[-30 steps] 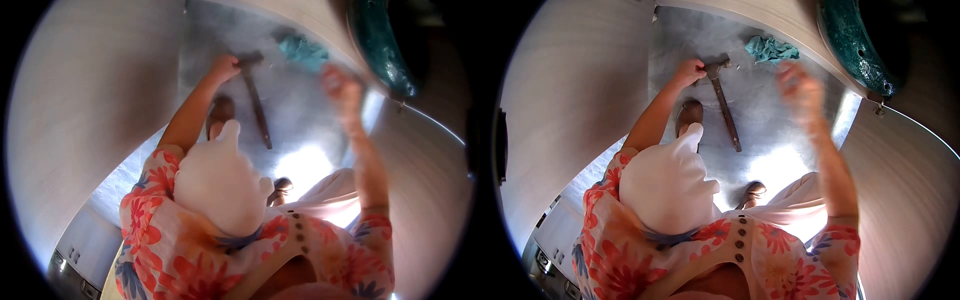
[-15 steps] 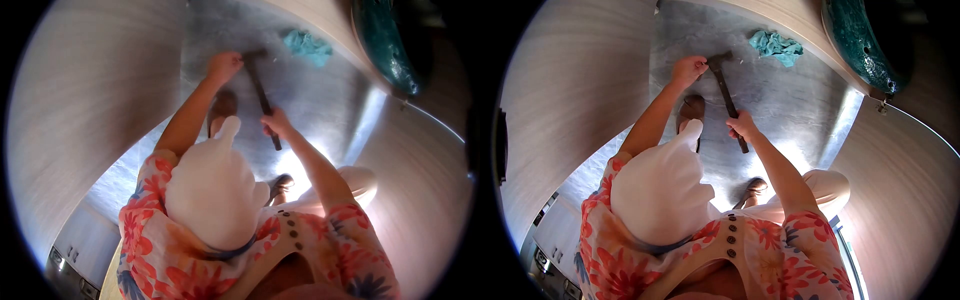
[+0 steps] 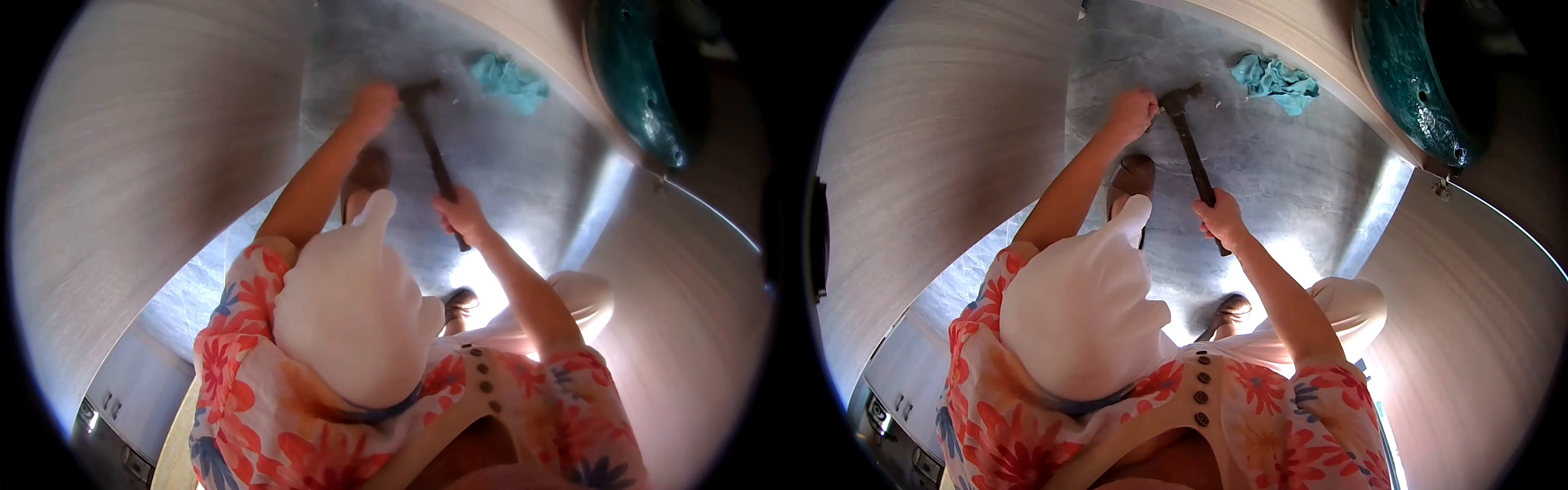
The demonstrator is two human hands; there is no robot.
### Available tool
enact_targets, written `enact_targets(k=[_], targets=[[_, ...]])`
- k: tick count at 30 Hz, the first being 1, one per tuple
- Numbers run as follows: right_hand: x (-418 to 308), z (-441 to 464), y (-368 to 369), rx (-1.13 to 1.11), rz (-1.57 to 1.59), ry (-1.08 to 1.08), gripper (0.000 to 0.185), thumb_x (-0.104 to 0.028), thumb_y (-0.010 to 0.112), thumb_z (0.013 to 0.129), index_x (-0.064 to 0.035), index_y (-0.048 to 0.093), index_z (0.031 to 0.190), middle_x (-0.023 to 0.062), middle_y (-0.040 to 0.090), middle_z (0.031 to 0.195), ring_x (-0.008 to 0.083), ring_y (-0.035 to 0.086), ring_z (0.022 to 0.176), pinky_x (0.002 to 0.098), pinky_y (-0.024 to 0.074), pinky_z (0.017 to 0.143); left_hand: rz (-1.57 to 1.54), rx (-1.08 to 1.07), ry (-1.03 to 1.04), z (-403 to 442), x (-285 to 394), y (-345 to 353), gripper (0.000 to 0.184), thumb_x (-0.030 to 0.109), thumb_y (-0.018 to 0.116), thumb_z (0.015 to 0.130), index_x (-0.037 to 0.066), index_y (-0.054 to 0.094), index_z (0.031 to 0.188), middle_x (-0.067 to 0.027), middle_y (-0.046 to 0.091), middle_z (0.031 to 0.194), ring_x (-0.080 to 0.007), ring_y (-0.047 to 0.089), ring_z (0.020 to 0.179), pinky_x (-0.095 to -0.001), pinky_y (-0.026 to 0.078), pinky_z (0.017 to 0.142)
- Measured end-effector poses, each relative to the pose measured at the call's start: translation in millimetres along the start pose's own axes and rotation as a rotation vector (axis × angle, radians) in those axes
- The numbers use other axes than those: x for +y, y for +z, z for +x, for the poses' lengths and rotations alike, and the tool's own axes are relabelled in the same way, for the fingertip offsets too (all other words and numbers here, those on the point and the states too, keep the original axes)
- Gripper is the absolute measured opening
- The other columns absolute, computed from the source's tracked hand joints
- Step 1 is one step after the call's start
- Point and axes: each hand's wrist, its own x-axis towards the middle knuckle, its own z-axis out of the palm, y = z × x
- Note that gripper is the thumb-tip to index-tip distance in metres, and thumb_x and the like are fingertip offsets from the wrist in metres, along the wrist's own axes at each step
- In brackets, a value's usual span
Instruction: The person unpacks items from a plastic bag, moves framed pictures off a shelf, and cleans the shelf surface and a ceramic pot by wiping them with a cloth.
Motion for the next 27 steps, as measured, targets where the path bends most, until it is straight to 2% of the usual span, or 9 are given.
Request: enact_targets(k=[5, 7, 8, 11, 14, 17, 20, 23, 27], targets=[[-4, -8, -20, 0.225, -0.374, -0.147, 0.019, -0.018, 0.055, 0.076, -0.0010, 0.051, 0.083, 0.0092, 0.053, 0.058, 0.0202, 0.054, 0.051, 0.0342, 0.0412, 0.045, -0.012, -0.323, 0.068, -12, -15, 1, 0.014, 0.016, 0.063, 0.068, 0.002, 0.060, 0.067, -0.0121, 0.058, 0.061, -0.0251, 0.057, 0.057, -0.0360, 0.042, 0.053], [-16, -16, -21, 0.303, -0.505, -0.214, 0.023, -0.019, 0.055, 0.075, 0.0019, 0.053, 0.084, 0.0156, 0.056, 0.061, 0.0285, 0.056, 0.054, 0.0388, 0.0414, 0.051, -0.289, -0.660, -0.179, -18, 7, -40, 0.022, 0.024, 0.064, 0.071, 0.002, 0.061, 0.066, -0.0100, 0.057, 0.057, -0.0205, 0.056, 0.053, -0.0342, 0.041, 0.048], [-18, -17, -22, 0.311, -0.533, -0.225, 0.023, -0.019, 0.055, 0.075, 0.0019, 0.053, 0.084, 0.0155, 0.056, 0.061, 0.0280, 0.056, 0.054, 0.0385, 0.0415, 0.051, -0.432, -0.824, -0.306, -20, 14, -55, 0.026, 0.028, 0.065, 0.072, 0.003, 0.061, 0.066, -0.0089, 0.057, 0.055, -0.0182, 0.055, 0.052, -0.0333, 0.041, 0.046], [-20, -18, -27, 0.316, -0.579, -0.268, 0.022, -0.019, 0.055, 0.076, 0.0016, 0.052, 0.085, 0.0134, 0.055, 0.060, 0.0249, 0.054, 0.052, 0.0367, 0.0410, 0.049, -0.580, -0.764, -0.396, -14, -18, -41, 0.038, 0.040, 0.063, 0.075, 0.002, 0.063, 0.069, -0.0061, 0.057, 0.056, -0.0144, 0.055, 0.053, -0.0286, 0.042, 0.045], [-33, -22, -29, 0.204, -0.386, -0.213, 0.019, -0.017, 0.056, 0.077, -0.0008, 0.051, 0.085, 0.0067, 0.050, 0.056, 0.0178, 0.049, 0.045, 0.0320, 0.0377, 0.041, -0.432, -0.856, -0.566, -10, 15, -86, 0.041, 0.044, 0.060, 0.077, 0.003, 0.064, 0.080, -0.0062, 0.061, 0.070, -0.0156, 0.057, 0.063, -0.0269, 0.045, 0.050], [-71, -42, -28, -0.052, 0.092, 0.003, 0.013, -0.013, 0.057, 0.077, -0.0052, 0.049, 0.083, -0.0010, 0.042, 0.054, 0.0096, 0.039, 0.040, 0.0250, 0.0313, 0.035, -0.715, -1.072, -0.335, -12, 15, -69, 0.047, 0.045, 0.059, 0.078, 0.002, 0.061, 0.097, -0.0067, 0.061, 0.087, -0.0155, 0.057, 0.077, -0.0263, 0.047, 0.060], [-106, -40, -52, -0.265, 0.409, 0.034, 0.012, -0.008, 0.058, 0.077, -0.0094, 0.046, 0.080, -0.0045, 0.036, 0.054, 0.0055, 0.033, 0.038, 0.0207, 0.0270, 0.033, -1.185, -0.976, -0.097, 5, 76, -55, 0.042, 0.035, 0.056, 0.083, 0.002, 0.055, 0.109, -0.0066, 0.060, 0.096, -0.0151, 0.056, 0.085, -0.0275, 0.047, 0.070], [-140, -30, -60, -0.415, 0.585, -0.042, 0.015, -0.006, 0.056, 0.078, -0.0121, 0.043, 0.078, -0.0038, 0.037, 0.053, 0.0057, 0.033, 0.036, 0.0217, 0.0292, 0.033, -1.601, -0.835, -0.078, 32, 109, -43, 0.031, 0.025, 0.054, 0.085, 0.000, 0.056, 0.104, -0.0076, 0.060, 0.093, -0.0150, 0.056, 0.084, -0.0285, 0.046, 0.073], [-187, -26, -53, -0.365, 0.564, -0.313, 0.009, -0.007, 0.050, 0.080, -0.0090, 0.043, 0.085, -0.0019, 0.038, 0.052, 0.0074, 0.039, 0.039, 0.0224, 0.0326, 0.034, -1.811, -0.510, -0.148, 61, 131, -83, 0.021, 0.017, 0.057, 0.083, 0.000, 0.057, 0.094, -0.0097, 0.060, 0.091, -0.0158, 0.057, 0.082, -0.0293, 0.047, 0.073]])
